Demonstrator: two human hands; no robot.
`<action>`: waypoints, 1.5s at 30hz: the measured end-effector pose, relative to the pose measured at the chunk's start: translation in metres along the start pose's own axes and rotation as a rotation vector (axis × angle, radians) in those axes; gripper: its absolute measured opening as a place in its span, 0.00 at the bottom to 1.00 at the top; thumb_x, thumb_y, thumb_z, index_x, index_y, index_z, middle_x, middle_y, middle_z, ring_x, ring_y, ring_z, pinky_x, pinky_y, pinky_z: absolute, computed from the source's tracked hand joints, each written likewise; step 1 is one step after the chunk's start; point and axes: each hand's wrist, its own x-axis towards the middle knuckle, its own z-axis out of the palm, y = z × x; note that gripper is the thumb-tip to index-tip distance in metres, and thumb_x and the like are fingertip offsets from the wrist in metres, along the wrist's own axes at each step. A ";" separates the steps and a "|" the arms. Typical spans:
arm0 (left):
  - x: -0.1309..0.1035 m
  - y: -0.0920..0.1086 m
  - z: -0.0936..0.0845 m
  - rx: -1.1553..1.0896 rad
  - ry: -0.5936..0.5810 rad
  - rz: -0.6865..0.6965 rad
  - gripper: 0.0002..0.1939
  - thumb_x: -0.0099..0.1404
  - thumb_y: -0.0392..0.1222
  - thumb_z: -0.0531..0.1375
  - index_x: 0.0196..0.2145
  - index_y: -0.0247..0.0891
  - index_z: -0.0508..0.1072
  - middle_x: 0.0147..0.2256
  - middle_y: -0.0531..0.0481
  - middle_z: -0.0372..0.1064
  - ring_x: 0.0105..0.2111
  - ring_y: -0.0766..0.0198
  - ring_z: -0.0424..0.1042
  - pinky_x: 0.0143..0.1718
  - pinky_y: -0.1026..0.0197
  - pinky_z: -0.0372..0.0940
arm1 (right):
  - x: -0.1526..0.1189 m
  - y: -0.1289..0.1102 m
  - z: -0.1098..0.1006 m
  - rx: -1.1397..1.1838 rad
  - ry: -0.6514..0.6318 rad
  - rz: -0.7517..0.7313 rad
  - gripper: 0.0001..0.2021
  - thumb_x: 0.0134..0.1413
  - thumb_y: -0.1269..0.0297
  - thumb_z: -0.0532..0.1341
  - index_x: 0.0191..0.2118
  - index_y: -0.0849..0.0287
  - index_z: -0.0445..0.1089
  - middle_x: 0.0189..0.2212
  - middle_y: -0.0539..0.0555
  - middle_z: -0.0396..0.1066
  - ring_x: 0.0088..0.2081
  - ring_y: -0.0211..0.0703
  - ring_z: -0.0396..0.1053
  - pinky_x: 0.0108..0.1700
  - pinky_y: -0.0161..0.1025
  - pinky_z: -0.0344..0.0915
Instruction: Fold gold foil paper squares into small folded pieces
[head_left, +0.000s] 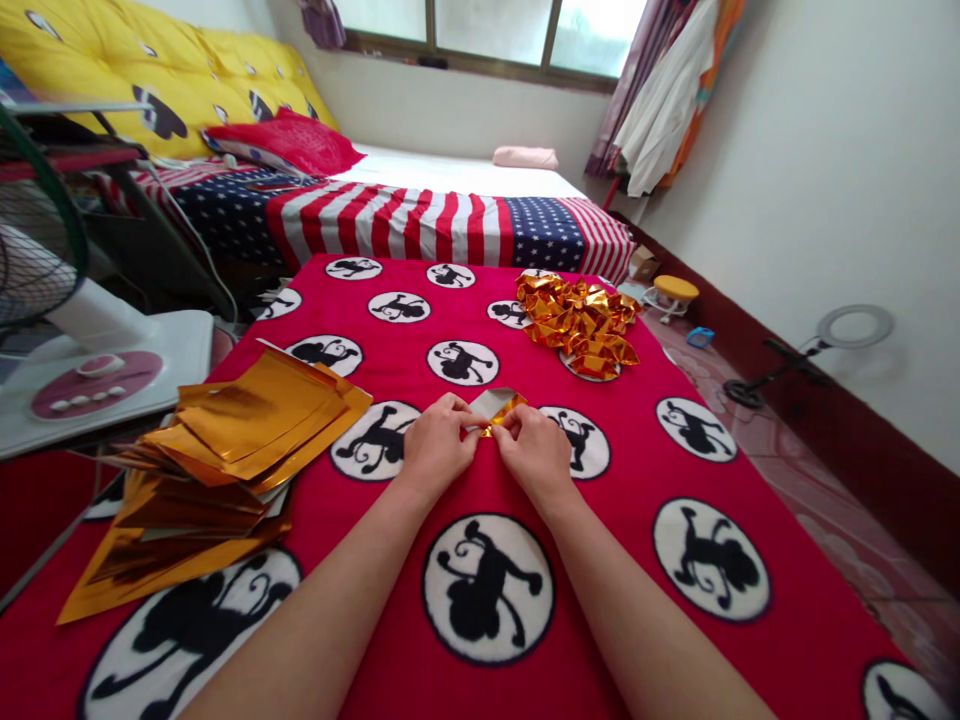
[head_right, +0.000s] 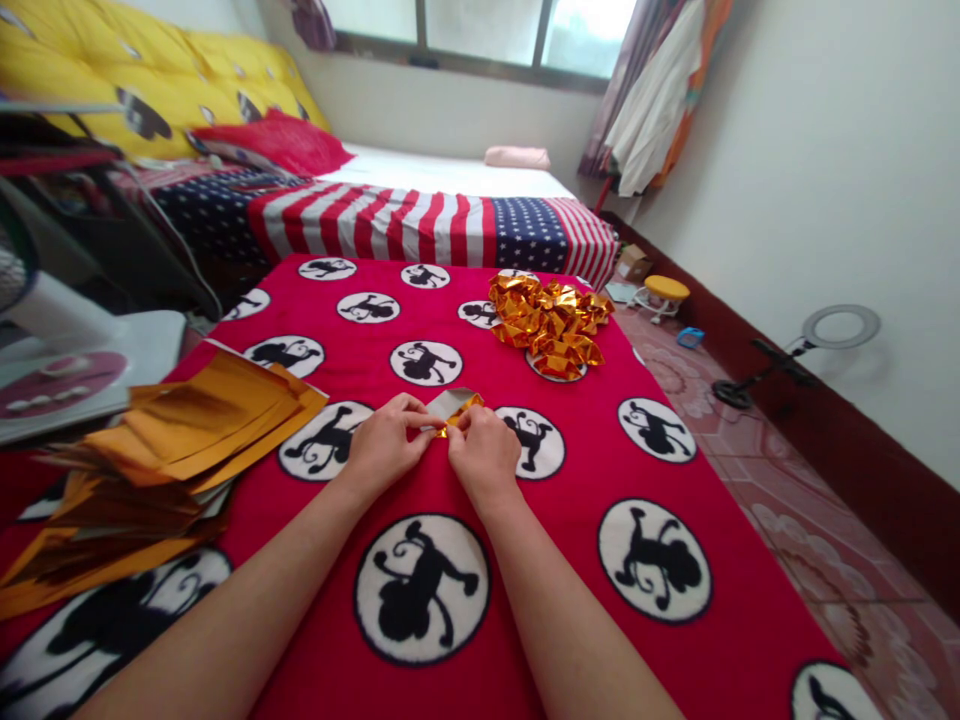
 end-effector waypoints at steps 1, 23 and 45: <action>0.000 0.000 0.000 0.001 -0.003 0.001 0.11 0.62 0.42 0.60 0.39 0.54 0.81 0.37 0.53 0.71 0.36 0.63 0.71 0.29 0.62 0.58 | 0.000 0.001 0.000 0.015 -0.004 0.003 0.06 0.53 0.59 0.61 0.31 0.54 0.70 0.31 0.50 0.75 0.32 0.41 0.70 0.30 0.35 0.52; 0.003 -0.011 0.001 -0.109 -0.029 0.042 0.12 0.61 0.37 0.60 0.37 0.49 0.81 0.39 0.52 0.73 0.36 0.62 0.72 0.34 0.62 0.64 | -0.013 0.002 -0.001 -0.035 0.032 -0.182 0.14 0.60 0.68 0.55 0.41 0.44 0.76 0.34 0.49 0.70 0.30 0.38 0.67 0.28 0.35 0.53; 0.008 -0.039 -0.008 -0.301 0.127 0.218 0.17 0.59 0.27 0.58 0.38 0.45 0.80 0.44 0.48 0.69 0.47 0.59 0.68 0.51 0.54 0.65 | 0.006 0.016 0.013 0.365 0.041 -0.445 0.17 0.54 0.81 0.54 0.33 0.55 0.78 0.36 0.52 0.69 0.38 0.38 0.69 0.42 0.33 0.65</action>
